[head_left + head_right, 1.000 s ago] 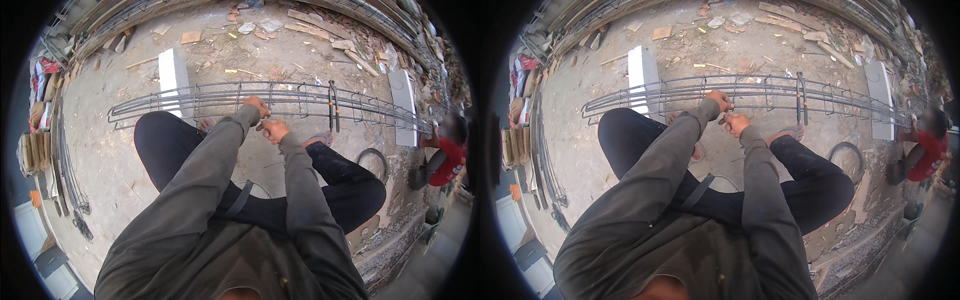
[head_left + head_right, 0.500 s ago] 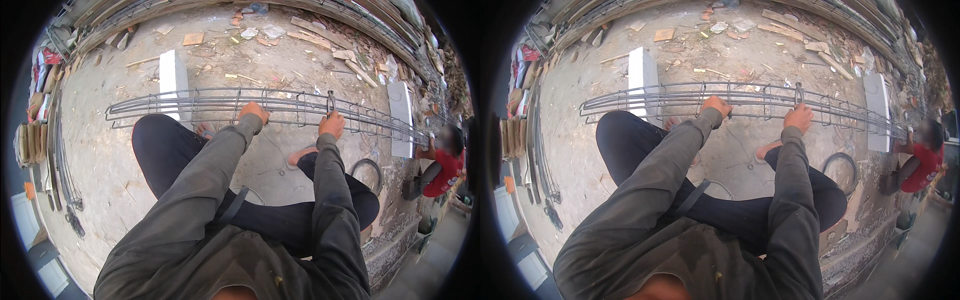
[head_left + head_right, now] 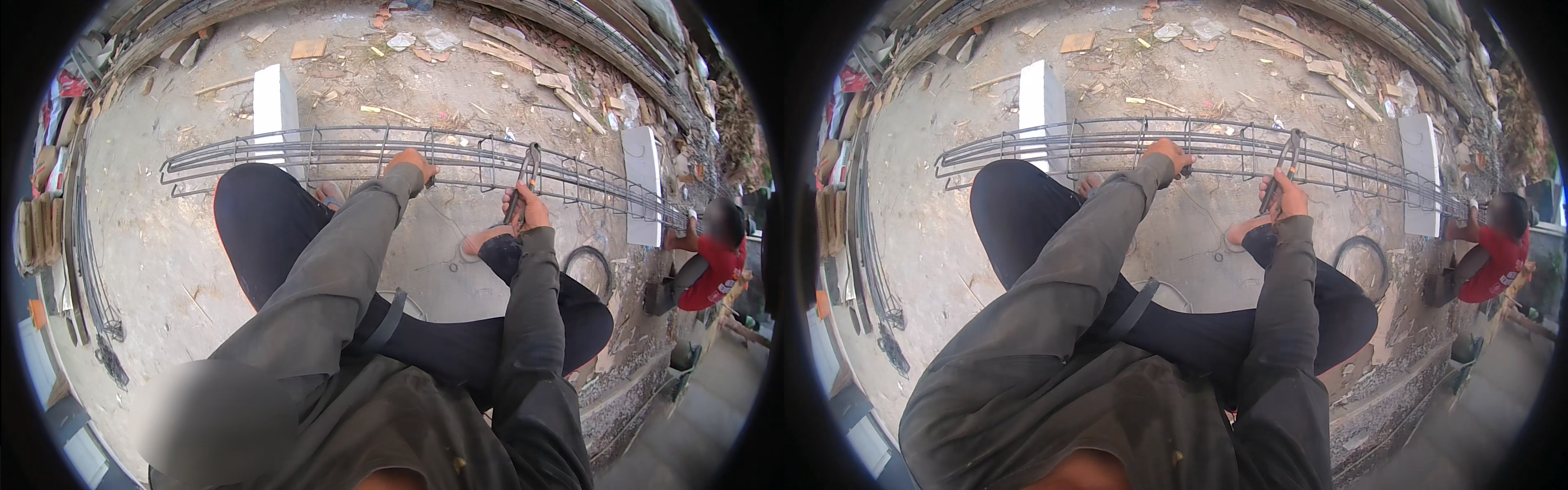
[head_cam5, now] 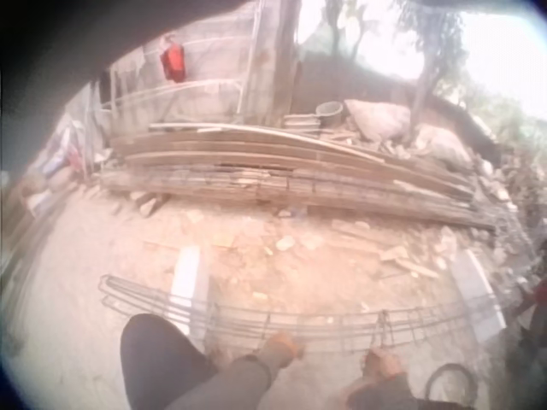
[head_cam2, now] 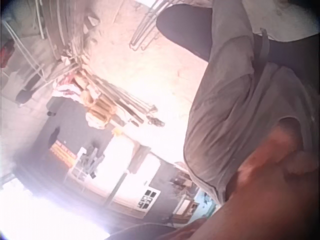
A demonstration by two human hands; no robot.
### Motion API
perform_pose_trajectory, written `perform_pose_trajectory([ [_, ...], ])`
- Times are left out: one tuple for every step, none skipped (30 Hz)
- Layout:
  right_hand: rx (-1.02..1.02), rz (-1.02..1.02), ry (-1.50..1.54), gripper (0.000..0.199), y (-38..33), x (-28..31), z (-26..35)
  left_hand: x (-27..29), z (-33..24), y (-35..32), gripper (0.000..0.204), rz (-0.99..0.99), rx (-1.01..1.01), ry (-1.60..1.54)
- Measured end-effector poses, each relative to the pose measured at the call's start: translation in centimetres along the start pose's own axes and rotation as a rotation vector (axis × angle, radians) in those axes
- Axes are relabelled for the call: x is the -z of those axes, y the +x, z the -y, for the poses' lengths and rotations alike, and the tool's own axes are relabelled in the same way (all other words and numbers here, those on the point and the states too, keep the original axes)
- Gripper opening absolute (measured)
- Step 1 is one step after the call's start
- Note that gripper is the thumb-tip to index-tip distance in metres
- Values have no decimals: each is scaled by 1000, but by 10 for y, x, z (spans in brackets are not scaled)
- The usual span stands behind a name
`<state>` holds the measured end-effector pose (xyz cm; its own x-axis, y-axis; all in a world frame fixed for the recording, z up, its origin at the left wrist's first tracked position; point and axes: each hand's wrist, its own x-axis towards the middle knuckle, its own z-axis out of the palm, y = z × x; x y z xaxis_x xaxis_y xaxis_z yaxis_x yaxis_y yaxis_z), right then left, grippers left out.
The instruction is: The person sits on the ground and ties a rebar cage using wire ties and pliers. They repeatedly wrap wire around the intersections of the rebar grid and twist the wire to secure the structure.
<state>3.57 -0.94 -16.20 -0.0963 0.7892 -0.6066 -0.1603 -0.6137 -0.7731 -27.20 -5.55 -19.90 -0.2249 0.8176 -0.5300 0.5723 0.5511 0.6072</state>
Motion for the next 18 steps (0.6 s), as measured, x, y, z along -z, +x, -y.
perform_pose_trajectory([
  [5, 82, 127, 36, -22, -29, 2, -2, 9, 7, 37, -23, 9, 3],
  [12, 148, 257, 35, -43, -47, 4, -4, 9, 7, 37, -23, 17, 4],
  [54, 150, 173, 35, -56, -56, 5, -5, 8, 6, 36, -23, 24, 8],
  [97, 155, 88, 34, -67, -64, 6, -5, 8, 6, 36, -26, 32, 12],
  [140, 168, 3, 34, -75, -73, 6, -6, 8, 10, 36, -52, 55, 39],
  [229, 74, -399, 33, -83, -79, 5, -8, 11, 12, 36, -50, 55, 30],
  [313, -27, -800, 32, -92, -82, 3, -7, 11, 11, 36, -45, 54, 22],
  [390, -138, -1201, 30, -101, -85, -3, -7, 10, 9, 36, -39, 52, 14],
  [485, -237, -1435, 24, -110, -87, -19, -5, 8, 9, 36, -36, 55, 27],
  [470, -208, -1512, 23, -114, -85, -36, -3, 5, 7, 36, -35, 59, 38],
  [450, -186, -1590, 23, -117, -82, -52, -3, 3, 6, 37, -29, 59, 50],
  [367, -174, -1589, 23, -115, -81, -68, -2, 2, 4, 36, -19, 54, 31],
  [286, -160, -1585, 23, -117, -88, -79, -1, 2, 3, 36, -11, 50, 12],
  [205, -147, -1579, 23, -118, -92, -85, 0, 1, 2, 36, -3, 46, -6],
  [172, -126, -1559, 24, -117, -92, -86, 0, 1, 1, 36, 10, 17, 0],
  [140, -99, -1537, 25, -123, -100, -78, 3, 4, 0, 36, 20, -8, 10],
  [107, -73, -1514, 26, -125, -105, -73, 5, 6, -1, 36, 31, -33, 20],
  [77, -55, -1501, 27, -124, -106, -73, 9, 7, 0, 37, 87, -14, -14],
])
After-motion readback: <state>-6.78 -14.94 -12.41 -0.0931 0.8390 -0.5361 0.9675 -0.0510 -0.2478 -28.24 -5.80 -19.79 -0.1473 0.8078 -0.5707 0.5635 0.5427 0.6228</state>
